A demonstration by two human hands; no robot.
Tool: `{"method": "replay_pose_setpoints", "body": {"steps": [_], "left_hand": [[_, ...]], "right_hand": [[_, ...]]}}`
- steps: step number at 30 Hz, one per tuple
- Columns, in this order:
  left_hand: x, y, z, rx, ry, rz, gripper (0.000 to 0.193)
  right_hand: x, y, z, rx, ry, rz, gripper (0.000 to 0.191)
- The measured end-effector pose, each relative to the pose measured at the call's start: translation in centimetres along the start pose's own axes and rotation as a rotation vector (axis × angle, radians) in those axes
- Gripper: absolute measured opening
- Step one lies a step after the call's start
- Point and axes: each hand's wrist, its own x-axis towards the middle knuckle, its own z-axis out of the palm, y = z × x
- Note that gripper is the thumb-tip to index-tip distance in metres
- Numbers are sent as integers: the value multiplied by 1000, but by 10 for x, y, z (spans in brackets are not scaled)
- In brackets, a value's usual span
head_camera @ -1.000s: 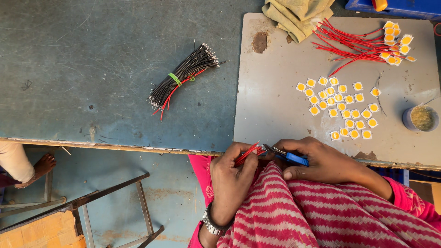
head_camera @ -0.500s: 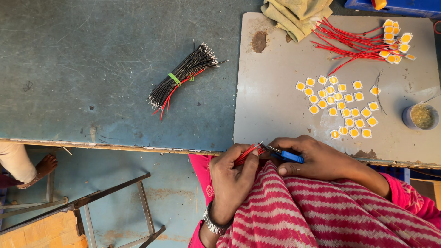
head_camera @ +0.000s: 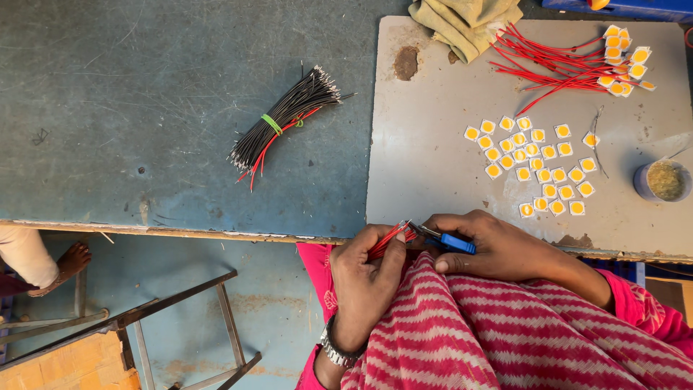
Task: The person strips red wires with pliers, applies flux to the wire ends, and then solders the wires to small square LED modules on a workbench. The person uses a soldering iron and flux paste to attach the wires to the LED pads.
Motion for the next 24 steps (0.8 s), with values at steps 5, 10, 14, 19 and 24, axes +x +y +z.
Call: {"method": "replay_pose_setpoints", "body": {"steps": [5,10,14,19,24], "left_hand": [[-1,0,0,-1,-5,-4,9],[0,1,0,12,-10,1,9],[1,0,0,13,-12,1,10],[2,-1,0,25,-10,-7,10],[3,-1,0,39,-7,-16,10]], "right_hand": [[0,0,-1,-1,-5,-32,43],[0,-2,-2,-13,-5,-15,45],[1,-4,-3,-24,0,-1,49],[2,-4,-3,-24,-2,-9,44],[3,-2,-4,-16,-7,12,42]]}}
